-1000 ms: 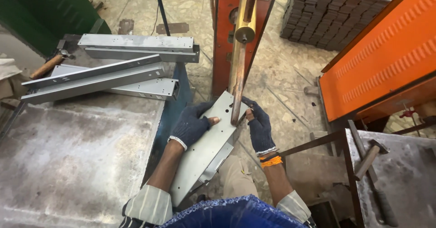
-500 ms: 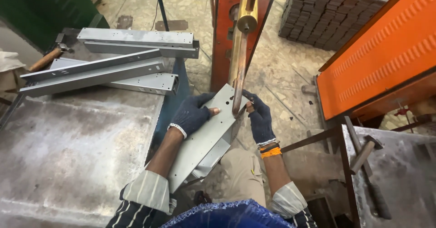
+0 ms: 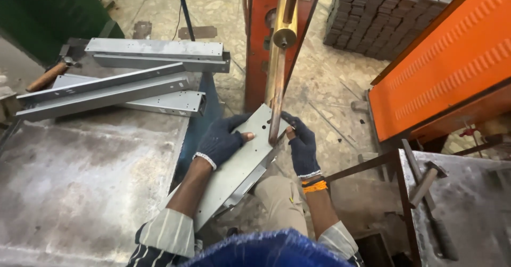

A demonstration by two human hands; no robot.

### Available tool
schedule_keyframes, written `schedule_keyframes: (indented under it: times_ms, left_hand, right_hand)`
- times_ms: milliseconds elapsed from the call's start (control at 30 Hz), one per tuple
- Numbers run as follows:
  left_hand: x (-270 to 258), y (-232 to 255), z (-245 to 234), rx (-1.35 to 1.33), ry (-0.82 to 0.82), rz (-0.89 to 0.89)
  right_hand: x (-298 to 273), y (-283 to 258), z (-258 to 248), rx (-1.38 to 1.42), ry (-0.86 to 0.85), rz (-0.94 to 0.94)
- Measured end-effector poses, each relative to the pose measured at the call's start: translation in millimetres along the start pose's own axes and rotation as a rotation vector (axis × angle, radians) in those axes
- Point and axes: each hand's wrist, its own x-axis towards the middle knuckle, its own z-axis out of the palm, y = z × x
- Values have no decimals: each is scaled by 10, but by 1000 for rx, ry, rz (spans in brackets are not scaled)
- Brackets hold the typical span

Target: The person positions a flat perforated metal plate against a metal channel under a spot welding machine and welds them together, producing sparks. They then handle the welded cable tray assembly, file its edges with a hand file, and place finished pieces on a stack.

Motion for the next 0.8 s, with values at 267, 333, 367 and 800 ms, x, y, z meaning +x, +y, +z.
schedule_keyframes:
  times_ms: [267,333,367,800]
  left_hand:
    - [-3,-67,44,-59,29,-15]
    - [-25,-28,58,-83,20,-11]
    - [-17,-38,51,-68,21,-2]
    - [-24,-62,73,-200,-11,13]
  right_hand:
    - [25,-35,71,132,-31,-72]
    - [-27,-109,44,67,-7,22]
    - [-24,-126,63,73,-29,-73]
    - [-24,-94,102,113,-22,-60]
